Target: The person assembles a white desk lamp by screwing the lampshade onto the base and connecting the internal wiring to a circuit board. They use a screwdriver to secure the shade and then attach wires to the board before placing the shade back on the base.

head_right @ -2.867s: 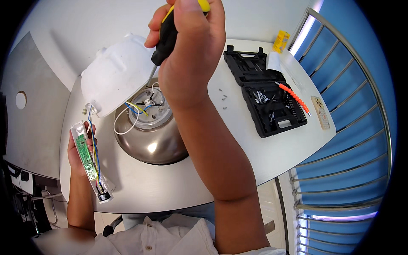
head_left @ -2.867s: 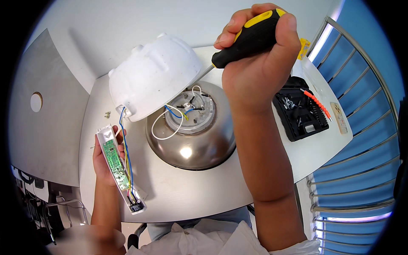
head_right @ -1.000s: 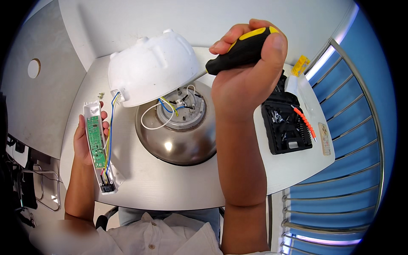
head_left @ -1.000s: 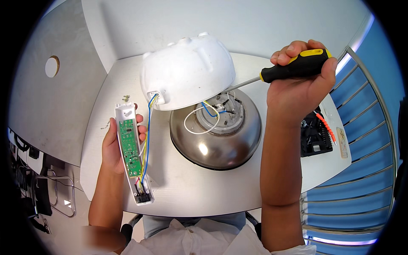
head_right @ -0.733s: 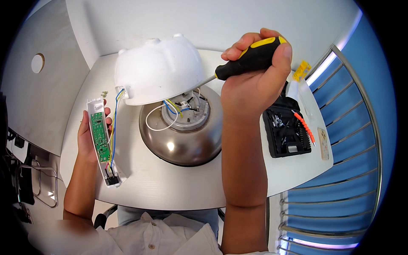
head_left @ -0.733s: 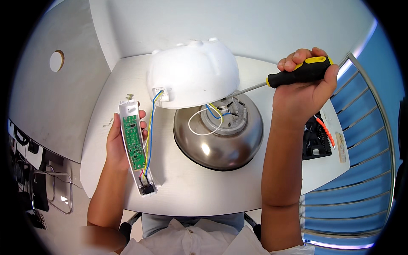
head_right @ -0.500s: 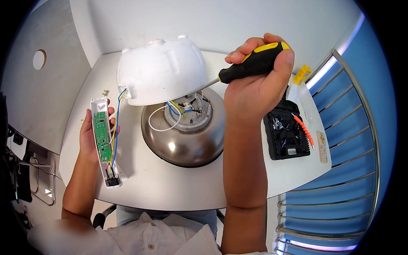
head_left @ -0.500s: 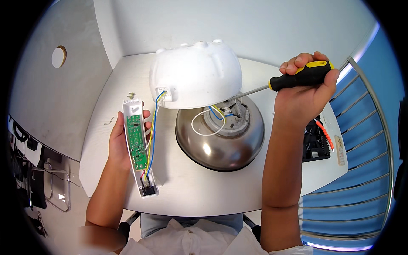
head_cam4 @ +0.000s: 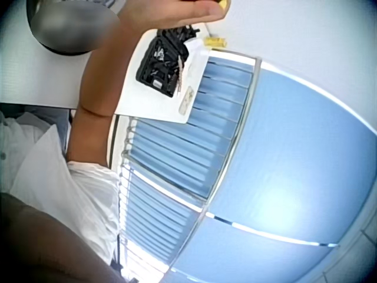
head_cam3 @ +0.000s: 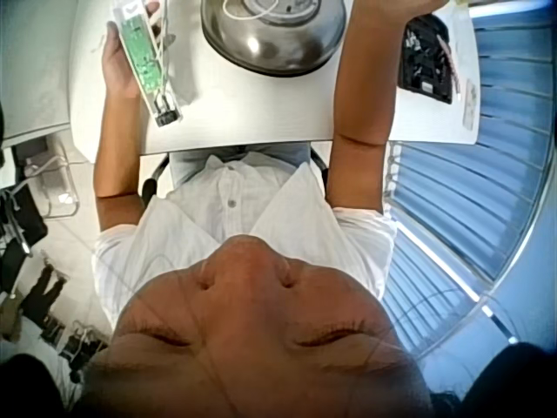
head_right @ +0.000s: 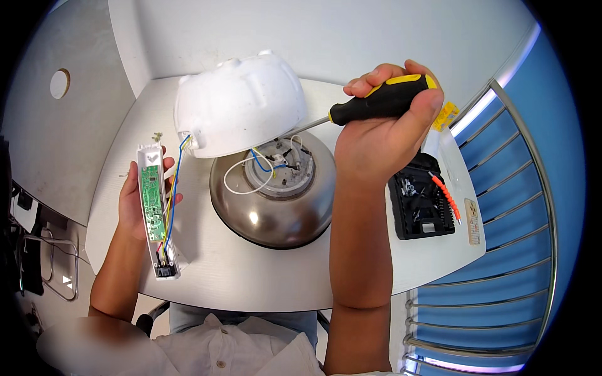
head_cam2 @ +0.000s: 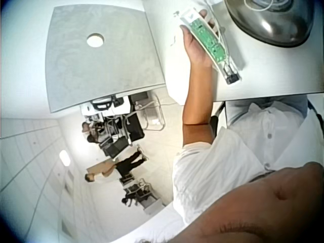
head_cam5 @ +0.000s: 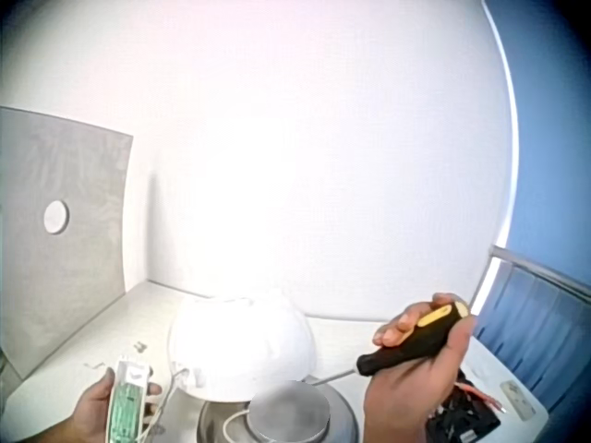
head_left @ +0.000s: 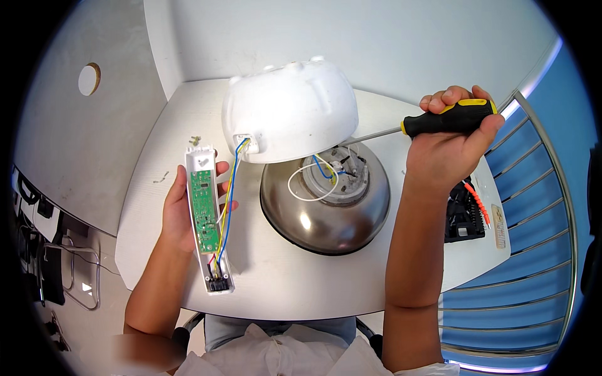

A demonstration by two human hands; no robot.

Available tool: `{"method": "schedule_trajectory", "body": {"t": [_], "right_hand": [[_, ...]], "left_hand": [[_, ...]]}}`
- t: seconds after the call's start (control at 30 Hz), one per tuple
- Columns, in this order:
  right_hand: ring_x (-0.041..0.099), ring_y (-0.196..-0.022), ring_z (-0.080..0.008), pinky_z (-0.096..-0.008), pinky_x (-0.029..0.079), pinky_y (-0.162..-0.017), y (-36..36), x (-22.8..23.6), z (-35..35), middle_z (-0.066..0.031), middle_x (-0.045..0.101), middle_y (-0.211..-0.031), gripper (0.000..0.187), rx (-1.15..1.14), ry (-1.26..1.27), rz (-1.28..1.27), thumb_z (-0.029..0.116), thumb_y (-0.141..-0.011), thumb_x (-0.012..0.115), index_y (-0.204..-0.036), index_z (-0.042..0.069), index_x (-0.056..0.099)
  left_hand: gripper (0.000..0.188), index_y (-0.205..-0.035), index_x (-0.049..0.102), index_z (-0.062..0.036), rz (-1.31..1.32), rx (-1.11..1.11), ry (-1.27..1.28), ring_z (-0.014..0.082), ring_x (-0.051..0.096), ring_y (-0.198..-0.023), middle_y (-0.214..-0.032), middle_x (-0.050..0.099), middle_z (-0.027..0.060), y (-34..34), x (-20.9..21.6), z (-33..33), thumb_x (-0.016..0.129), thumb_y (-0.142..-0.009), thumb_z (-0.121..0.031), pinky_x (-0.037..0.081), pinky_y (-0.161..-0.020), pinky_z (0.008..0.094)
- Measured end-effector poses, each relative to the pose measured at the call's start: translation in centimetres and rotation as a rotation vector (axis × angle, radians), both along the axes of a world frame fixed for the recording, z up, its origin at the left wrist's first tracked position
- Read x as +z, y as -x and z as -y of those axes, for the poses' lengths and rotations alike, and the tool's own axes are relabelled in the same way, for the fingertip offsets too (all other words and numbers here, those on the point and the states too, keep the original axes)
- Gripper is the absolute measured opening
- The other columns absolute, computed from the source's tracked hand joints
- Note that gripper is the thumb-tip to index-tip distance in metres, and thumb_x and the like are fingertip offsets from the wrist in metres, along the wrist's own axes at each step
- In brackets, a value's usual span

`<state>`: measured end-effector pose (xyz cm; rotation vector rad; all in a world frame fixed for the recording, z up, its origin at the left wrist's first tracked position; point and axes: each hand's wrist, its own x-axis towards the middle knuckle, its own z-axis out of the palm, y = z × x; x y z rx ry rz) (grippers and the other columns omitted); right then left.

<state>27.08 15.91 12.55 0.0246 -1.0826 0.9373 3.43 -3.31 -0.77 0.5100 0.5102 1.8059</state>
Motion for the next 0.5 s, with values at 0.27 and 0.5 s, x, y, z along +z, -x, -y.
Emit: {"method": "schedule_trajectory", "body": {"t": [0.27, 0.5], "right_hand": [[0.052, -0.065, -0.0200, -0.0353, 0.045, -0.065, 0.0, -0.1, 0.2, -0.0094, 0.055, -0.082, 0.049, 0.017, 0.031, 0.015, 0.051, -0.096, 0.041, -0.109, 0.004, 0.046], [0.051, -0.069, -0.0181, -0.0325, 0.043, -0.064, -1.0, -0.3, 0.0, -0.0078, 0.056, -0.085, 0.045, 0.157, -0.009, 0.018, 0.050, -0.094, 0.046, -0.106, 0.008, 0.050]], "left_hand": [[0.053, -0.139, 0.037, -0.0107, 0.005, -0.051, -0.072, 0.0262, 0.062, -0.101, -0.126, 0.057, 0.0105, 0.8, -0.5, 0.1, 0.028, -0.101, -0.047, 0.056, -0.081, 0.0424], [0.055, -0.138, 0.039, -0.0087, 0.065, -0.117, -0.061, 0.0260, 0.064, -0.096, -0.121, 0.059, 0.0105, 0.6, 0.1, 0.4, 0.033, -0.100, -0.048, 0.058, -0.077, 0.0368]]}}
